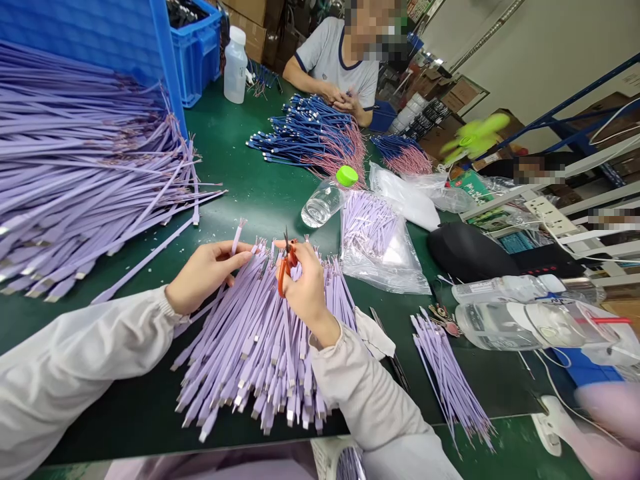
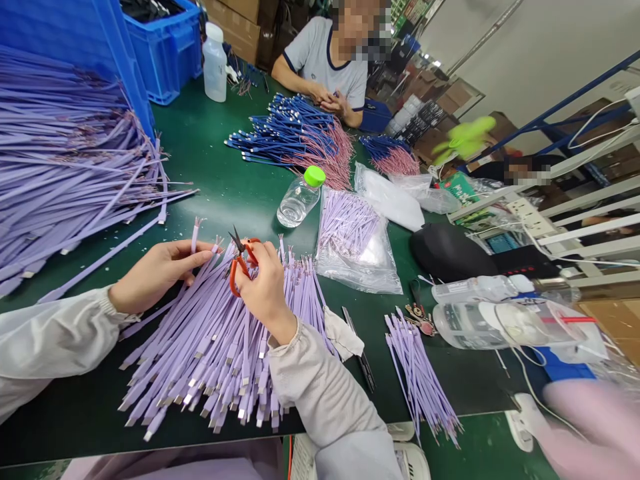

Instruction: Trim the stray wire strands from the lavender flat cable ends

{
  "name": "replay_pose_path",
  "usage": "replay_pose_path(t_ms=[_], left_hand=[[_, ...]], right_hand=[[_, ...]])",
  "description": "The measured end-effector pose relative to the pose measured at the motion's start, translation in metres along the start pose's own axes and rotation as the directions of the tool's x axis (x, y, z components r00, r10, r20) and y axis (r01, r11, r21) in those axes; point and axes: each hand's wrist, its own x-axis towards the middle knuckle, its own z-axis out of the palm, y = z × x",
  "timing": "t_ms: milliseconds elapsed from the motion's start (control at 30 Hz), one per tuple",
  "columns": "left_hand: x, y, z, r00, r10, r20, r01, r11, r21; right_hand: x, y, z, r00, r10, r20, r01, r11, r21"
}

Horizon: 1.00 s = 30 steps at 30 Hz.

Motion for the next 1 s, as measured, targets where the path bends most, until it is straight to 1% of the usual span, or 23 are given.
replay_pose_path(t_ms=[100, 300, 533, 700, 800, 1000], left_hand=[[0.0001, 0.0000, 0.0009, 1.000, 0.017, 0.005, -0.017, 1.000, -0.011], [-0.0016, 0.0002, 0.0016, 0.999, 0.031, 0.011, -0.031, 0.999, 0.037], [-0.0005, -0.0027, -0.0002, 0.999, 0.028, 0.036, -0.030, 0.998, 0.063], [-0.0016, -0.0027, -0.0007, 0.998, 0.013, 0.062, -0.018, 0.997, 0.079], [-0.0021, -0.0026, -0.0001, 0.998, 0.006, 0.056, -0.012, 0.995, 0.098], [-0.0020, 0.0001, 0.0007, 0.999, 0.009, 0.032, -0.012, 0.996, 0.089]], right_hand=[[-0.0003, -0.0018, -0.0007, 1.000, -0.019, 0.025, 0.019, 1.000, 0.014], [-0.0003, -0.0020, 0.0007, 0.996, -0.046, 0.080, 0.044, 0.999, 0.022], [0.0001, -0.0028, -0.0009, 0.999, 0.000, 0.041, -0.003, 0.998, 0.068], [0.0008, -0.0034, -0.0006, 0.997, -0.043, 0.072, 0.038, 0.997, 0.068], [0.0001, -0.0021, 0.0007, 0.993, -0.067, 0.092, 0.063, 0.997, 0.048], [-0.0013, 0.0018, 0.0024, 0.998, -0.036, 0.048, 0.034, 0.999, 0.024]])
